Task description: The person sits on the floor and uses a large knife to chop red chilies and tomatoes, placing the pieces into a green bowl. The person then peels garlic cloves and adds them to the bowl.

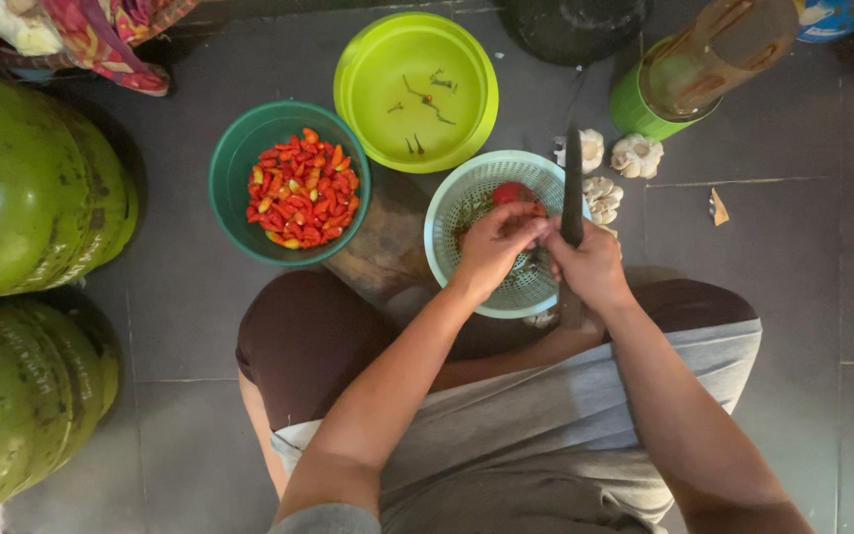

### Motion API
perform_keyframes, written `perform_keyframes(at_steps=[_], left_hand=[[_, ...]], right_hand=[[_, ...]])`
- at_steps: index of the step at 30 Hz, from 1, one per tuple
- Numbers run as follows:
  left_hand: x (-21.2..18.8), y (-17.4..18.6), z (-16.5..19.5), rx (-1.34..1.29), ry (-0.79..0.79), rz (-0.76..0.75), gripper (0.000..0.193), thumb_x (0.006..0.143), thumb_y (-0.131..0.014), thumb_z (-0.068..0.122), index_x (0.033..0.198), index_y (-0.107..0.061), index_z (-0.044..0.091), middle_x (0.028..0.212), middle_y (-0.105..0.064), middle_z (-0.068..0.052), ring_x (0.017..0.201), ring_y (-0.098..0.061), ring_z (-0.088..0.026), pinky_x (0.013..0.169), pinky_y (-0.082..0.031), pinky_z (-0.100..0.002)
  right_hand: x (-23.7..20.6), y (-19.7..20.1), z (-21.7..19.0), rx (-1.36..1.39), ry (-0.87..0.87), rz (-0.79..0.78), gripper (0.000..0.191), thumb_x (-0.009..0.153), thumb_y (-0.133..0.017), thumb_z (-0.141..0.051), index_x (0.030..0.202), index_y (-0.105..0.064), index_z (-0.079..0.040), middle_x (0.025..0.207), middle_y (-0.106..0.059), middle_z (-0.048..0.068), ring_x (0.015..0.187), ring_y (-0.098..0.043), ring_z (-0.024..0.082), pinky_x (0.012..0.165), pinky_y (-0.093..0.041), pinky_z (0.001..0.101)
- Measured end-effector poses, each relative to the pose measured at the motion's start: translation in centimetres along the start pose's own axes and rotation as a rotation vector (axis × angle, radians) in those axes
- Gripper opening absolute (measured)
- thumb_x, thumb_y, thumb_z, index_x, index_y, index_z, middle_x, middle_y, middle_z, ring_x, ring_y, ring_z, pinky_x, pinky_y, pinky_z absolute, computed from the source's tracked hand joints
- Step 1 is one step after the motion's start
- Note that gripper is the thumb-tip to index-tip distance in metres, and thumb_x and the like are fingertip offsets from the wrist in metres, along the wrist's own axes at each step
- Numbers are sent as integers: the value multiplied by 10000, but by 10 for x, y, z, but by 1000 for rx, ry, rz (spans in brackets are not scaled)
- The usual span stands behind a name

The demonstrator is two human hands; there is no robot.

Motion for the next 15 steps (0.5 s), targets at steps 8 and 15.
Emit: perform_keyframes(at_steps=[8,15], left_hand=[[8,14,-2,-376,214,28,211,967,-704,191,1084,-679,18,933,-706,-35,827,-684,-132,787,-584,-291],[-19,5,64,457,-125,16,215,923,-752,180,1072,-720,28,897,-747,-70,795,-714,-158,730,-580,-308]], right_hand=[[-5,-5,-9,77,36,-118,211,1007,-641,-159,1163,-671,-19,699,-596,-9,553,-529,62,491,-454,249],[-20,-6,-32,133,316,-171,548,1115,-284,-402,1554,-383,-89,811,-576,-8,555,-474,51,495,-417,210]])
Point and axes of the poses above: each hand's wrist, its own x-axis towards the middle knuckle, its own y-axis out of the back of the hand, z = x × y, the point moved 4 cm from there along x, towards the middle knuckle
